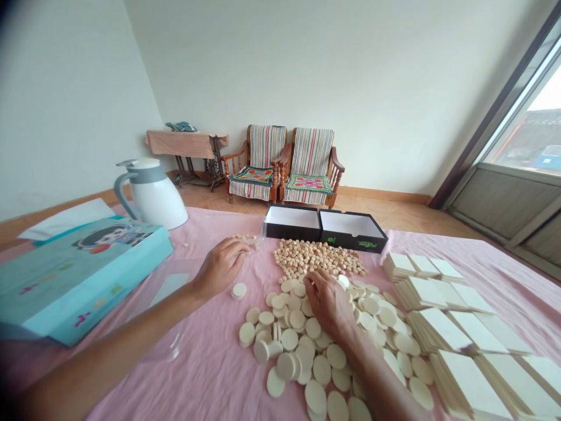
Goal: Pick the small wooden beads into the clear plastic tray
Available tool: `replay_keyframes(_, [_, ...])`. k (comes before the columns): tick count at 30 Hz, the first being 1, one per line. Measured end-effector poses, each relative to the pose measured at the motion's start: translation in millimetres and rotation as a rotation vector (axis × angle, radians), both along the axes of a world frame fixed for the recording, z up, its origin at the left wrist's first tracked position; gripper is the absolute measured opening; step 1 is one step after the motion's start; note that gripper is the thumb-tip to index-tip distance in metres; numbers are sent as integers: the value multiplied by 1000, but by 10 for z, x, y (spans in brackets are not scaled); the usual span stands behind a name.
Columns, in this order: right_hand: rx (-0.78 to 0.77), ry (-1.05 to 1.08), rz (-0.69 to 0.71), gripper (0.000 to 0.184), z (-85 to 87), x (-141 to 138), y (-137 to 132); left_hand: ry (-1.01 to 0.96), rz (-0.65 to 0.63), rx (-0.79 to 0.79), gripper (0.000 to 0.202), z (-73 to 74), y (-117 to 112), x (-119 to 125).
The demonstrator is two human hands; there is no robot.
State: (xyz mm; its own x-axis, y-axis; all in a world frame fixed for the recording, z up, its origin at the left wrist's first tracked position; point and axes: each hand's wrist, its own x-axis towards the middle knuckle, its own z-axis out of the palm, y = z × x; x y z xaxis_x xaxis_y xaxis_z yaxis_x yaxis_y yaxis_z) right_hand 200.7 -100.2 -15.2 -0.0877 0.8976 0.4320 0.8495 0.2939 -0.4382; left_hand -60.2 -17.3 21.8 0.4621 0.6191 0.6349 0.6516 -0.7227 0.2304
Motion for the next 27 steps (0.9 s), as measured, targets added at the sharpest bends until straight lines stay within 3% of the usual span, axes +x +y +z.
replay_keyframes(8, [-13, 459, 5, 33, 87, 39, 3, 22, -177, -136, 18, -275, -744, -28])
replay_keyframes(16, [-19, 756, -64, 31, 47, 88, 133, -62, -299, -216, 18, -461, -943, -87])
replay_keyframes(19, [-105, 671, -18, 27, 181, 120, 214, -72, -323, -236, 17, -472, -958, -69])
replay_keyframes(22, [-194, 411, 33, 20, 324, 109, 383, -87, -324, -270, 18, -482, -954, -69])
replay_keyframes(27, [-123, -93, 8, 21, 364, -30, 894, -81, -293, -359, 18, -516, -918, -111])
